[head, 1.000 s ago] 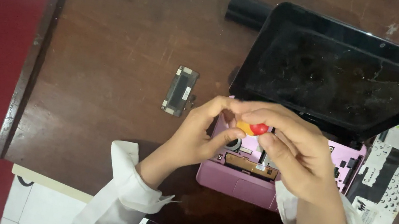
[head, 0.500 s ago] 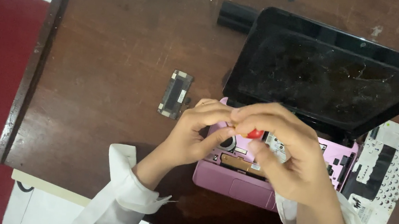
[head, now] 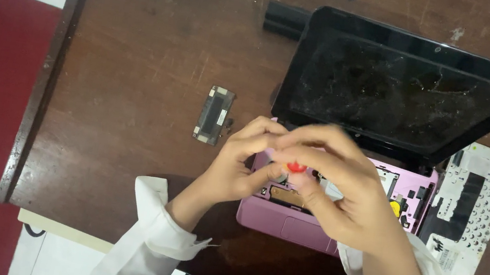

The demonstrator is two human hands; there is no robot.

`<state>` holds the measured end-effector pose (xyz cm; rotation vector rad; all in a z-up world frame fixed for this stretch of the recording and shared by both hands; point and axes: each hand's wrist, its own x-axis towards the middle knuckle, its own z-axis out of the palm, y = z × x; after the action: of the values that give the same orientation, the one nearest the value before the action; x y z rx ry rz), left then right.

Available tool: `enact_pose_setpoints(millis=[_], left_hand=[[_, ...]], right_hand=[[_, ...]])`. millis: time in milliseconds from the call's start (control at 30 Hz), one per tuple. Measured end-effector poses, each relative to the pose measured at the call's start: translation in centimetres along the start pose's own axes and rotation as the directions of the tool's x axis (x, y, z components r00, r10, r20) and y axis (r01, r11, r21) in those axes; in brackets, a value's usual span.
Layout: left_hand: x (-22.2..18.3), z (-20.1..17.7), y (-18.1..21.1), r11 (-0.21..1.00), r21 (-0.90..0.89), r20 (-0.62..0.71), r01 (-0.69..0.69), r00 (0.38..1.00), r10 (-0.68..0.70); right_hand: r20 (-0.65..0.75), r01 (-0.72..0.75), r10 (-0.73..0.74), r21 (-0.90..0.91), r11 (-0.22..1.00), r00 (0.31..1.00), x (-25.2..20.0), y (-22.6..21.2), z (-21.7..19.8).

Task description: Disassembling the internal components of a laptop by removing screws and prying the casing.

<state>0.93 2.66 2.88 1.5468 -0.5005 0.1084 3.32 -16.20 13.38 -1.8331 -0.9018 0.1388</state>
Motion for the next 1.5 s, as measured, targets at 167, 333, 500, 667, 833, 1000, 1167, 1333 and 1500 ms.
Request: enact_pose_setpoints(millis=[167,333,500,667,833,1000,1167,1333,1500], left_hand=[[0.0,0.1,0.4,1.0,0.014,-0.029,-0.011,1.0,0.012],[0.1,-0.6,0.1,0.999,0.025,0.008,-0.023,1.0,0.023],[0.0,-0.7,0.0,0.997,0.081,0.072,-0.017,0.997,0.011],[-0.3,-0.7,-0.2,0.996,0.085,0.03,-0.002,1.0,0.0],[0.2,-0.5,0.7,0.987,0.162,-0.012,0.003,1.0,-0.001],[0.2,-0.5,0.5,0.992,0.121,0.037,-0.02,0.999,0.015],[-0.3,-0.6,-0.5,0.994,0.107,0.031,0.0,1.0,-0.004],[-0.1,-0.4,-0.1,0.989,0.145,-0.003,-0.028,1.0,0.029],[0.0,-0.9,0.3,0.993,0.113,0.052,-0.018,0.999,0.012]], right_hand=[[-0.037,-0.046,0.043,-0.08,0.996,0.998,-0.6,0.3,0.4],[-0.034,-0.022,0.02,-0.068,0.997,0.999,-0.3,-0.4,-0.3],[0.037,-0.037,0.037,-0.002,0.999,0.999,-0.6,-0.1,-0.3],[-0.012,0.057,-0.058,-0.061,0.997,0.998,-0.5,0.0,0.5],[-0.083,-0.002,-0.006,-0.097,0.995,0.997,-1.4,1.0,1.4],[-0.113,0.038,-0.045,-0.064,0.997,0.993,-1.3,0.6,1.7],[-0.122,0.043,-0.051,-0.064,0.997,0.991,-1.4,0.5,1.8],[-0.134,0.035,-0.039,-0.03,0.999,0.99,-2.0,1.3,2.1],[-0.131,0.026,-0.039,-0.102,0.994,0.991,-1.6,0.7,1.3]])
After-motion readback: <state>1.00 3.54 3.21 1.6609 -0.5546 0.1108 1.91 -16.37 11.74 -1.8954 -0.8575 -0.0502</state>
